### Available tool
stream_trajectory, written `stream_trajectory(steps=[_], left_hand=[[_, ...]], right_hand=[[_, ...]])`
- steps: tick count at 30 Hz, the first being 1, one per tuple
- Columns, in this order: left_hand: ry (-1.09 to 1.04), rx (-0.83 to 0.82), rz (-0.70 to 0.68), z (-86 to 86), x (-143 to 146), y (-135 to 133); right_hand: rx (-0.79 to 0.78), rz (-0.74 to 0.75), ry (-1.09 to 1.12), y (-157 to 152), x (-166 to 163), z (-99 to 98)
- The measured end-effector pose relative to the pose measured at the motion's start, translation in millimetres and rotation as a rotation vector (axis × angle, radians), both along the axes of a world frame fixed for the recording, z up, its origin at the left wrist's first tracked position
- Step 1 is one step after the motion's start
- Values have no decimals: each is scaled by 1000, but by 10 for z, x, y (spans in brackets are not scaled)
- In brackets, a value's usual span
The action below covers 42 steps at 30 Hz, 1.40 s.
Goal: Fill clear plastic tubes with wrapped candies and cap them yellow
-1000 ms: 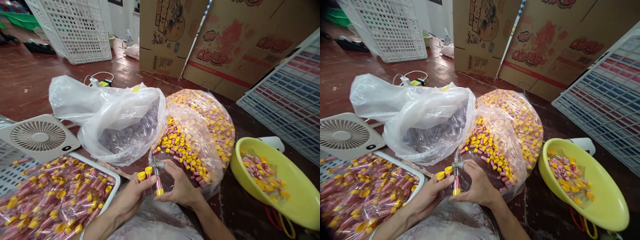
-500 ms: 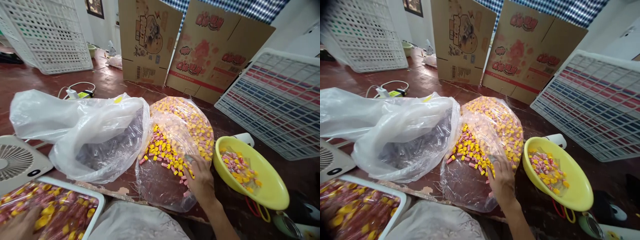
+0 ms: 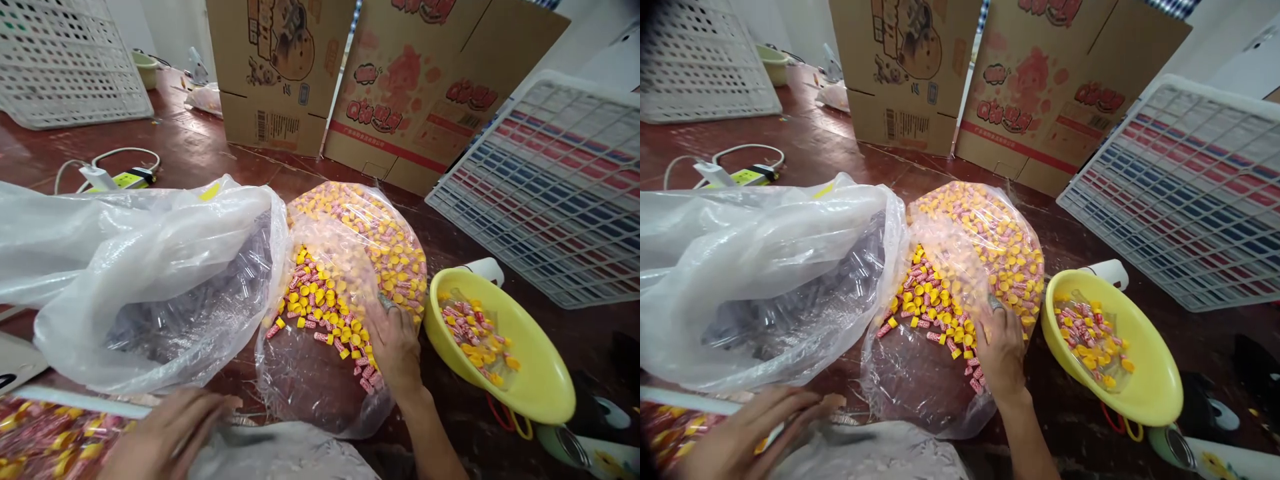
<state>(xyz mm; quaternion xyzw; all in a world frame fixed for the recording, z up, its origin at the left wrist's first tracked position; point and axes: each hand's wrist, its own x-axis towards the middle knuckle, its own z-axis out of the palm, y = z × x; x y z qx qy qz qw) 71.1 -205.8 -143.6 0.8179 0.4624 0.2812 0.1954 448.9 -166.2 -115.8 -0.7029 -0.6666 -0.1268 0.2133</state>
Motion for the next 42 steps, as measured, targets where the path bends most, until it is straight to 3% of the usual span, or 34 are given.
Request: stream_trajectory(steps=[3, 5, 7, 12, 19, 24, 29, 34, 37, 39, 40, 42], left_hand=[[71, 25, -241, -41, 418, 123], [165, 7, -343, -94, 697, 259], [259, -37, -398, -141, 862, 354], [287, -134, -387, -203, 834, 331], [150, -148, -273, -268, 730, 223], [23, -167, -205, -330, 740, 244], [118, -213, -246, -342, 748, 244], [160, -218, -231, -328, 750, 221], [163, -223, -220, -313, 754, 233], [142, -226, -220, -314, 744, 234], [130, -219, -223, -321, 734, 230], [111, -188, -228, -347, 710, 216]], right_hand=[[-227, 199, -38, 59, -304, 120], [-464, 334, -64, 146, -509, 92], [-562, 377, -78, 244, -675, 1], [-615, 333, -107, 353, -868, -172], [-648, 150, -109, 273, -729, -120], [-678, 169, -114, 354, -686, -115], [-682, 196, -136, 451, -705, -194], [-656, 244, -149, 400, -791, -293], [-602, 271, -131, 289, -764, -130], [-416, 268, -60, 184, -535, 102], [-251, 243, -9, 132, -333, 234], [46, 12, 65, 48, 229, 481]])
